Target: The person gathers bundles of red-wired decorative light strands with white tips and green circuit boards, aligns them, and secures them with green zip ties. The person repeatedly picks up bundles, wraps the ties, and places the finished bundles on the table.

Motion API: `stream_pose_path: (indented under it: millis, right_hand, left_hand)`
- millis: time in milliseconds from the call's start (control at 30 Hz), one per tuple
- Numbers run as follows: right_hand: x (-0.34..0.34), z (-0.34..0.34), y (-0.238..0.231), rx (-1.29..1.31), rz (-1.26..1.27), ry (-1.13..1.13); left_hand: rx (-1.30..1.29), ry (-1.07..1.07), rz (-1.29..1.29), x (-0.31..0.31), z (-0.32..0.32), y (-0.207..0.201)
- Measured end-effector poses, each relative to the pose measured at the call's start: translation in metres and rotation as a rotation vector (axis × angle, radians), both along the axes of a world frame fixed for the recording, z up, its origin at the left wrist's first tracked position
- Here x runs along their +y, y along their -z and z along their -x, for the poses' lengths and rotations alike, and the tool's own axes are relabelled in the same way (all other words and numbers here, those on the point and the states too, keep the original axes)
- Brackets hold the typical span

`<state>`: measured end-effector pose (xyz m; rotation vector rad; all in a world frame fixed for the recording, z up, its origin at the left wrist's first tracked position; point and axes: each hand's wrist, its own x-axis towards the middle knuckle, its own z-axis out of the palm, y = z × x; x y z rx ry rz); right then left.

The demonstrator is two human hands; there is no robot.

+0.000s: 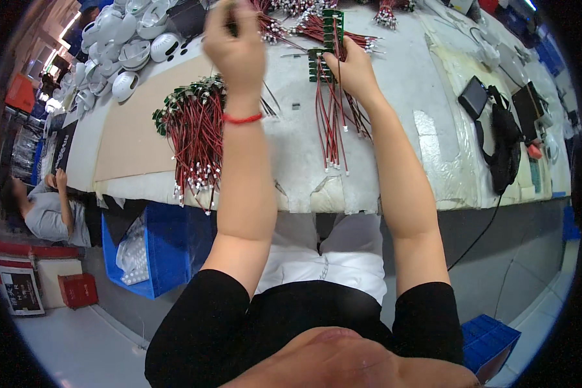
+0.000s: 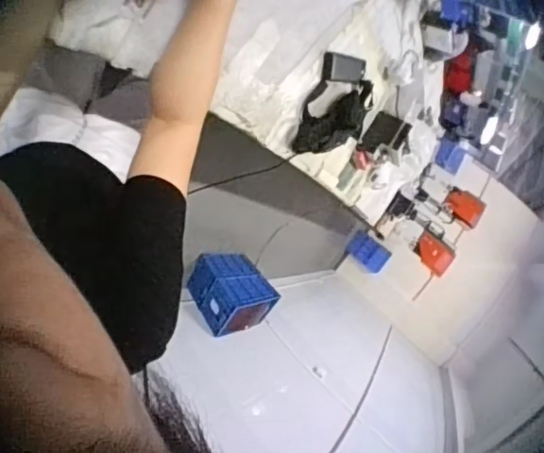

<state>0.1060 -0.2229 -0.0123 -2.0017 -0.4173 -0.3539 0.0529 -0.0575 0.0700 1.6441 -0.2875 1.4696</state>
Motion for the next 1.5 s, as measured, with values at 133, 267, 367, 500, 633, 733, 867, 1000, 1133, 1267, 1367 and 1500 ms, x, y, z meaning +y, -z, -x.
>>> stream_pose_path:
  millis: [133, 267, 367, 500, 633, 733, 867, 1000, 1133, 1267, 1367, 1500]
  right_hand:
    - [0.003, 0.0, 0.001, -0.006, -0.021, -0.015]
    - [0.004, -0.002, 0.003, -0.03, -0.023, -0.02]
    - [0.0, -0.005, 0.008, -0.025, -0.044, -0.02]
    - [0.001, -0.012, 0.016, -0.055, -0.063, -0.036]
    - [0.004, -0.008, 0.01, -0.044, -0.075, -0.043]
    - [0.006, -0.001, 0.005, -0.064, -0.087, 0.003]
    - [0.011, 0.006, 0.002, -0.083, 0.027, 0.141]
    - [0.017, 0.006, 0.004, -0.093, 0.023, 0.125]
    - [-0.001, -0.005, 0.008, 0.065, -0.059, -0.014]
    - [-0.006, -0.012, 0.009, 0.077, 0.018, -0.072]
    - [0.002, -0.018, 0.022, 0.031, -0.034, -0.081]
    - [-0.003, -0.02, 0.023, 0.053, -0.024, -0.099]
  left_hand:
    - [0.352, 0.734, 0.511, 0.039, 0.038, -0.015]
    - [0.817, 0.984, 0.327, 0.039, 0.024, 0.007]
    - [0.992, 0.987, 0.336, 0.016, 0.005, 0.032]
    - [0.968, 0.609, 0.244, 0.014, -0.034, 0.086]
    - [0.806, 0.402, -0.078, 0.006, -0.056, 0.108]
    - [0.649, 0.476, -0.138, -0.011, -0.052, 0.1]
    - [0.557, 0.256, -0.177, -0.03, -0.039, 0.09]
    - [0.562, 0.125, -0.205, -0.031, -0.034, 0.088]
    - [0.723, 0.254, 0.035, -0.014, -0.05, 0.101]
    - [0.816, 0.48, 0.035, -0.001, -0.057, 0.113]
    - [0.838, 0.514, 0.049, -0.005, -0.054, 0.109]
    - [0.801, 0.454, -0.007, -0.017, -0.04, 0.096]
